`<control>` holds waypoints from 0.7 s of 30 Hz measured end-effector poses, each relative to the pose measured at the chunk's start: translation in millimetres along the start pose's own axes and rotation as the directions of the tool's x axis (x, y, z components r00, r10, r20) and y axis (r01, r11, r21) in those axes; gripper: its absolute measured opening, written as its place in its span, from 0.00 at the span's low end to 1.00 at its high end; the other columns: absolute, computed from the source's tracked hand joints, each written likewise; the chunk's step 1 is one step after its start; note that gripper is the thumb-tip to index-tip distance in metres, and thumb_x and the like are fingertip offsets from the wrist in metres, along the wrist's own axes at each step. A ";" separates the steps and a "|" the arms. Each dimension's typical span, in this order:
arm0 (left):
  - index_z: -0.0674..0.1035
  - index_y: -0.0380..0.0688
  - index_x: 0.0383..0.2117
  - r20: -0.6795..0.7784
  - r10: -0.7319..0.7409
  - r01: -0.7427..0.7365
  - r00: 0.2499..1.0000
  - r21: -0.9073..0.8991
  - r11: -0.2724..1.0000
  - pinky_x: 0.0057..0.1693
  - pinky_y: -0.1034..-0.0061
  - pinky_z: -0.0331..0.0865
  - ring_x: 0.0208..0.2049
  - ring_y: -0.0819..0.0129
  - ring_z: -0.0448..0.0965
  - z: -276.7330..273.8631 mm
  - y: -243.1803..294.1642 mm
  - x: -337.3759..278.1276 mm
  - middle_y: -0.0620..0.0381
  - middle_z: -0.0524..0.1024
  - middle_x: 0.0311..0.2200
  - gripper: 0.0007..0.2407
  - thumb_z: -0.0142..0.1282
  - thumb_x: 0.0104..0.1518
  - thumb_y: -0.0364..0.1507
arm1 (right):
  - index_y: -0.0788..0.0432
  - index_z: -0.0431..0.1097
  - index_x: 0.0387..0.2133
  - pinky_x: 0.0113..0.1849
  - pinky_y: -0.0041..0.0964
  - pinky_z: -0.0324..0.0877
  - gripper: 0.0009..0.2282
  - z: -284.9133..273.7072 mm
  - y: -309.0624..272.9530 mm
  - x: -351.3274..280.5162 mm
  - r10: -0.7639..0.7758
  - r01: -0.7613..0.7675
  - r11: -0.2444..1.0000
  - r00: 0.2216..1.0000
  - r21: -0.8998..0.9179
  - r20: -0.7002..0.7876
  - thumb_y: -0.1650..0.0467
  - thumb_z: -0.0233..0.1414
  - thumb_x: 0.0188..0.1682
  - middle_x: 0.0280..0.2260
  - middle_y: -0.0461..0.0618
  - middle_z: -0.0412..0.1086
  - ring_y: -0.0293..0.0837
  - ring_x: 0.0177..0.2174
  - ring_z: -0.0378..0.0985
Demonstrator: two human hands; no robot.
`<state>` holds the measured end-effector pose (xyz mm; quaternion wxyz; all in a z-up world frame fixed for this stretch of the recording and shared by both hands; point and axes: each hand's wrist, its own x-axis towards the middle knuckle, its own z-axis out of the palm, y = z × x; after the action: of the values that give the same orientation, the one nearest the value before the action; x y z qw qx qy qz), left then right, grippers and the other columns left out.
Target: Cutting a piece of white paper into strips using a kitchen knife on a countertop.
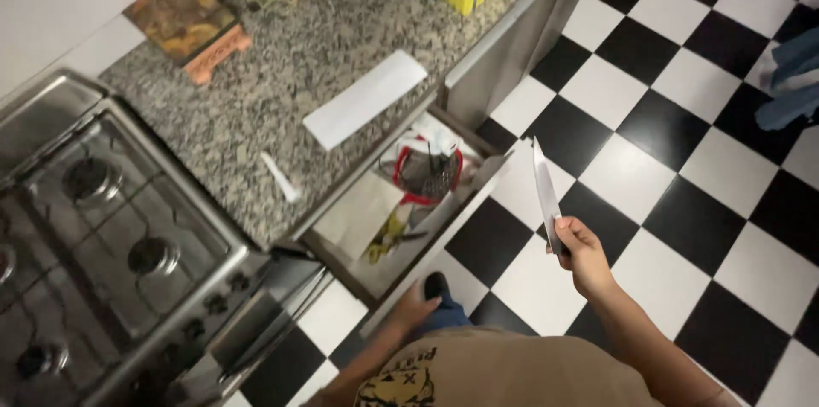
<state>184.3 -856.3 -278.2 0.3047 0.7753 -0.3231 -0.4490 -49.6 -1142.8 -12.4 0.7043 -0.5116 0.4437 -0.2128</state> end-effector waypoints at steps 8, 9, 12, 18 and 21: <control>0.61 0.42 0.68 -0.086 -0.312 0.318 0.946 0.061 0.946 0.66 0.54 0.62 0.65 0.45 0.64 -48.6 -46.4 59.8 0.41 0.62 0.66 0.35 0.56 0.61 0.50 | 0.55 0.69 0.35 0.25 0.29 0.54 0.12 24.9 -40.2 134.2 0.118 -0.116 0.990 0.993 -0.079 0.016 0.60 0.47 0.57 0.23 0.41 0.65 0.33 0.21 0.58; 0.64 0.42 0.67 -0.099 -0.421 0.431 0.902 0.117 0.895 0.64 0.55 0.66 0.61 0.46 0.71 -60.8 -42.4 56.6 0.40 0.67 0.64 0.33 0.55 0.62 0.51 | 0.56 0.70 0.37 0.28 0.29 0.60 0.12 29.0 -41.6 147.1 0.192 -0.191 0.976 0.981 -0.100 -0.001 0.60 0.48 0.57 0.24 0.40 0.63 0.33 0.24 0.63; 0.78 0.45 0.57 -0.188 -0.539 0.524 0.821 -0.128 0.842 0.55 0.57 0.76 0.45 0.42 0.87 -123.4 43.7 39.7 0.40 0.84 0.49 0.24 0.48 0.60 0.46 | 0.60 0.71 0.38 0.31 0.32 0.65 0.12 24.0 -17.0 224.8 0.077 -0.070 0.997 0.980 -0.044 0.186 0.62 0.51 0.58 0.25 0.42 0.64 0.35 0.26 0.66; 0.77 0.39 0.55 -0.679 -0.412 0.489 0.608 -0.088 0.868 0.60 0.59 0.68 0.56 0.45 0.74 -140.7 -17.1 113.6 0.42 0.76 0.55 0.25 0.59 0.57 0.45 | 0.57 0.70 0.39 0.29 0.36 0.62 0.11 53.3 -104.3 324.9 0.203 -0.065 0.907 0.933 -0.416 0.297 0.62 0.48 0.55 0.25 0.45 0.69 0.37 0.27 0.70; 0.75 0.34 0.57 -0.829 -0.302 0.515 0.470 -0.020 0.857 0.61 0.58 0.69 0.58 0.42 0.74 -146.6 0.8 132.0 0.38 0.73 0.58 0.30 0.59 0.55 0.47 | 0.64 0.69 0.36 0.34 0.38 0.70 0.14 39.2 -81.0 402.6 0.035 0.133 0.941 0.877 -0.312 0.480 0.62 0.50 0.60 0.25 0.47 0.65 0.40 0.27 0.69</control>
<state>366.3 -932.3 -283.2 0.2070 0.9762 -0.0017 -0.0641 203.5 -1456.7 -99.5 0.6888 -0.6716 0.2722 -0.0190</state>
